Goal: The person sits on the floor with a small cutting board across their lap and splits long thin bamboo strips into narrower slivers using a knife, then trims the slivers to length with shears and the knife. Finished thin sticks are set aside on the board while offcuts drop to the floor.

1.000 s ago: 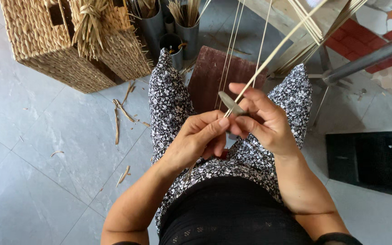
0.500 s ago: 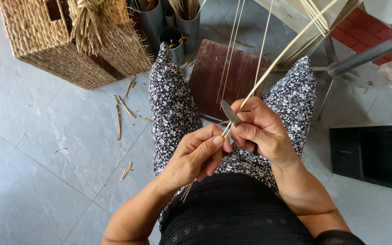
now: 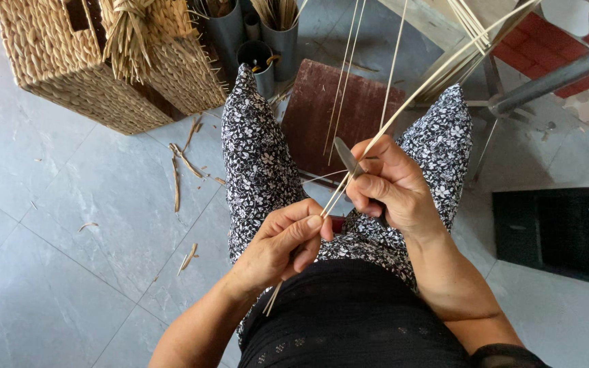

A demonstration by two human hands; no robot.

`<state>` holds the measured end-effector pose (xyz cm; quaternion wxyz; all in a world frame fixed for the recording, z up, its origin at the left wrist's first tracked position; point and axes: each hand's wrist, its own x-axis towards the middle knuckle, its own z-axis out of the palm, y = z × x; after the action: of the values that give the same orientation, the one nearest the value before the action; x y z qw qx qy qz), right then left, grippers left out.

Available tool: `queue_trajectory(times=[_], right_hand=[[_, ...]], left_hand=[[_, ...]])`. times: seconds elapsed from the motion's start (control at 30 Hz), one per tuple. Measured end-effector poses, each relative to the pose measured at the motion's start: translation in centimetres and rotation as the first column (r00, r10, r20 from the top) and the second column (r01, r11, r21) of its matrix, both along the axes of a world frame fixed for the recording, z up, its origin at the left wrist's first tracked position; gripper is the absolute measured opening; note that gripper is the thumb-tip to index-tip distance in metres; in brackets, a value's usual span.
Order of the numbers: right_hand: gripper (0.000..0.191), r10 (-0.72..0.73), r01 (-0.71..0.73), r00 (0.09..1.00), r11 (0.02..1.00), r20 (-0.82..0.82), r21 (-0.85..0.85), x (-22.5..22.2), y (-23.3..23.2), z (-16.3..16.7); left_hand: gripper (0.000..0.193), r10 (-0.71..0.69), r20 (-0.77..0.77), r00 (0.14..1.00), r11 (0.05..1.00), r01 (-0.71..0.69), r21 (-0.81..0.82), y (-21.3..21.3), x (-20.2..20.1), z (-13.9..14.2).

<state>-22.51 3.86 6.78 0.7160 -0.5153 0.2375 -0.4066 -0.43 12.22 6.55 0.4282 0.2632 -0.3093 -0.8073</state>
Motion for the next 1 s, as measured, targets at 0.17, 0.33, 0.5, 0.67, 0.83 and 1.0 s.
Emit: queue_trajectory(times=[0.17, 0.33, 0.5, 0.67, 0.83, 1.0], right_hand=[[0.024, -0.012, 0.004, 0.996, 0.995, -0.083, -0.096, 0.1, 0.1, 0.5], [0.021, -0.03, 0.007, 0.992, 0.982, -0.119, -0.189, 0.8, 0.6, 1.2], [0.02, -0.075, 0.034, 0.982, 0.973, -0.173, -0.229, 0.7, 0.9, 1.5], [0.022, -0.116, 0.067, 0.977, 0.965, -0.179, -0.255, 0.6, 1.1, 1.1], [0.021, -0.133, 0.094, 0.977, 0.971, -0.169, -0.219, 0.6, 1.5, 0.8], [0.019, -0.125, 0.083, 0.978, 0.968, -0.168, -0.236, 0.7, 1.4, 1.0]], left_hand=[[0.034, -0.057, 0.197, 0.979, 0.997, 0.066, -0.036, -0.4, 0.8, 1.1], [0.032, 0.089, 0.281, 0.955, 0.972, -0.022, -0.234, -2.3, 0.3, 1.9], [0.027, 0.129, 0.133, 0.983, 0.971, -0.097, -0.22, -3.0, -1.6, 1.4], [0.028, 0.15, 0.12, 0.981, 0.963, -0.118, -0.24, -2.6, -1.9, 0.8], [0.028, 0.155, 0.132, 0.979, 0.968, -0.123, -0.22, -2.0, -1.7, 0.7], [0.028, 0.147, 0.118, 0.982, 0.97, -0.12, -0.209, -1.5, -1.4, 0.4]])
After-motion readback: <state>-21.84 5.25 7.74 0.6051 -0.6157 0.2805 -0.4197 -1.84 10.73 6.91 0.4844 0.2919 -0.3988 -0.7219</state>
